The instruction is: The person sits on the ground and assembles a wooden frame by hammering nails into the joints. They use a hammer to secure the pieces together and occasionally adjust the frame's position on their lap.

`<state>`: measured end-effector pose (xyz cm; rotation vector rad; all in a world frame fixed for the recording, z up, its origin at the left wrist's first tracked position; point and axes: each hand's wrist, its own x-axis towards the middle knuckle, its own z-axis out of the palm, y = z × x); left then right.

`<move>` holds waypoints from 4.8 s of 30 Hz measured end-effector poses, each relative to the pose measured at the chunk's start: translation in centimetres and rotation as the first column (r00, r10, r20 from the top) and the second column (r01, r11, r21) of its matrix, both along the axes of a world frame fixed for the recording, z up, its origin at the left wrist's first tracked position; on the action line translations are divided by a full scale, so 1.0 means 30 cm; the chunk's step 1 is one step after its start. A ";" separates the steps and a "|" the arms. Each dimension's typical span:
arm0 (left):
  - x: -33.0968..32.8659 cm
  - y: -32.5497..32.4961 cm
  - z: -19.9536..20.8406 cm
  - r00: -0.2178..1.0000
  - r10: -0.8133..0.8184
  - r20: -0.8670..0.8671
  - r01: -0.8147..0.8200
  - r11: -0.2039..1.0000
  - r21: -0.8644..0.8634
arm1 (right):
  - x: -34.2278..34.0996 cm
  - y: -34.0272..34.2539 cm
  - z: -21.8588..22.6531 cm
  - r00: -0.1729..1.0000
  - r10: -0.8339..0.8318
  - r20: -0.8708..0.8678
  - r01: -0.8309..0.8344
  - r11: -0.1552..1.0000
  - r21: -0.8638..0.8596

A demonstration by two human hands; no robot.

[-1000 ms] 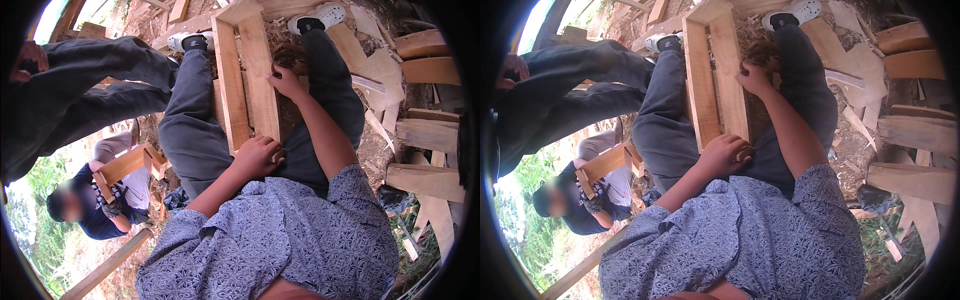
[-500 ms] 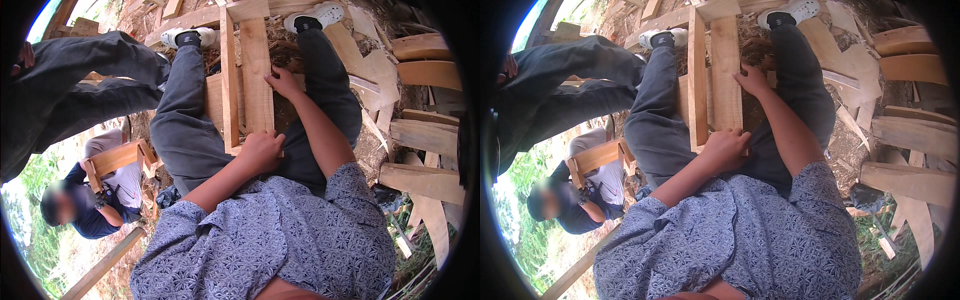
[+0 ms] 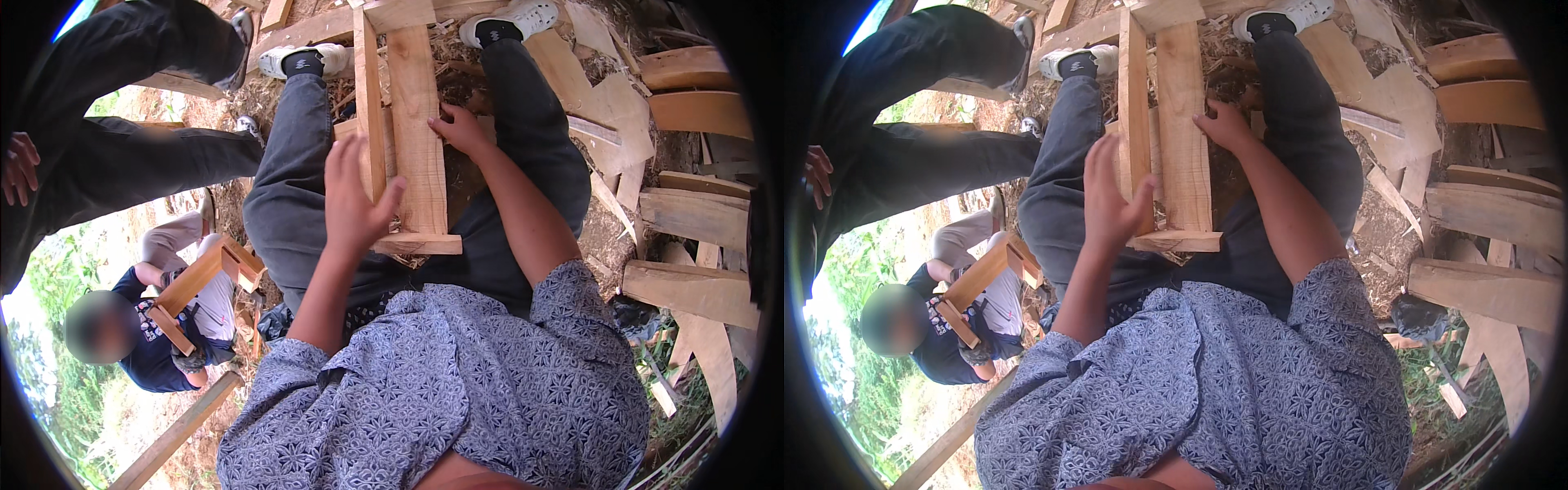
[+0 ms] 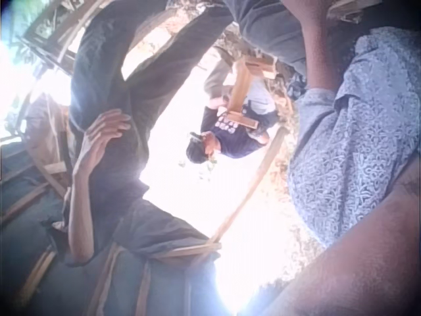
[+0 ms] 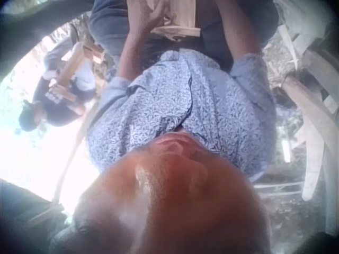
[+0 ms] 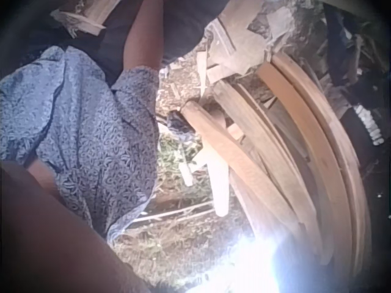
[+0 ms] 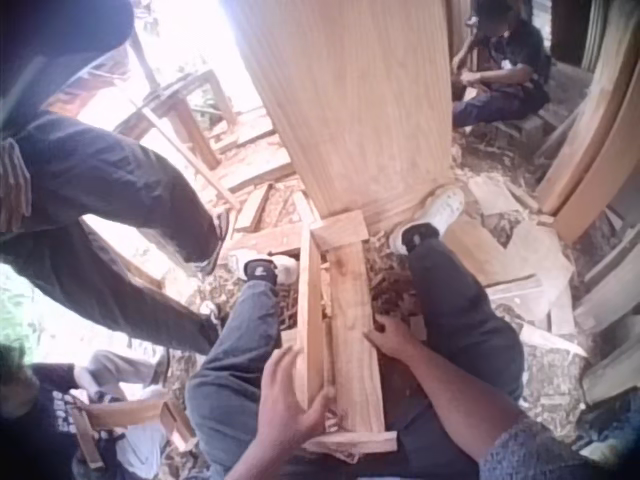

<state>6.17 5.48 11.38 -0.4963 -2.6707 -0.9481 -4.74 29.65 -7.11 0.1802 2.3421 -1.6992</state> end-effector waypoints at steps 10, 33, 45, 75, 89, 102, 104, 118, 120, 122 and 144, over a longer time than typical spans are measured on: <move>-0.027 -0.109 -0.188 0.518 -0.219 0.827 -0.380 0.806 0.453 | 0.008 -0.003 0.009 0.994 -0.100 -0.051 0.108 0.975 0.194; 0.034 -0.141 -0.285 0.745 0.027 0.667 -0.390 0.829 0.401 | 0.652 -0.196 0.567 0.972 0.235 -0.017 -0.235 0.972 0.002; 0.068 -0.120 -0.417 0.903 0.001 0.429 -0.182 0.907 0.381 | 0.679 -0.167 0.472 0.986 0.026 -0.166 -0.023 1.000 0.018; -0.646 -0.765 0.287 0.907 0.420 -0.017 -0.397 0.870 0.292 | 0.625 -0.210 0.358 0.975 -0.197 0.106 0.223 0.897 -0.382; -0.888 -0.817 1.102 0.839 0.519 -0.164 -0.500 0.617 -0.607 | 0.581 -0.153 0.333 0.956 -0.230 0.184 0.290 0.852 -0.437; -1.025 -0.842 1.141 0.862 0.475 -0.177 -0.470 0.617 -0.631 | 0.584 -0.184 0.380 0.964 -0.180 0.194 0.253 0.838 -0.483; -1.030 -0.864 1.133 0.865 0.471 -0.172 -0.460 0.611 -0.644 | 0.586 -0.189 0.379 0.964 -0.174 0.200 0.251 0.841 -0.480; -0.980 -0.737 1.079 0.821 0.506 -0.264 -0.562 0.637 -0.528 | 0.577 -0.186 0.378 0.956 -0.188 0.227 0.276 0.842 -0.463; -0.992 -0.733 1.063 0.827 0.517 -0.222 -0.546 0.642 -0.538 | 0.575 -0.185 0.384 0.953 -0.184 0.240 0.278 0.846 -0.456; -0.997 -0.708 1.057 0.819 0.543 -0.187 -0.542 0.624 -0.563 | 0.572 -0.181 0.388 0.952 -0.175 0.251 0.275 0.849 -0.451; -1.013 -0.730 0.750 0.918 0.358 -0.170 -0.395 0.800 -0.451 | 0.567 -0.160 0.376 0.958 -0.173 0.231 0.264 0.847 -0.462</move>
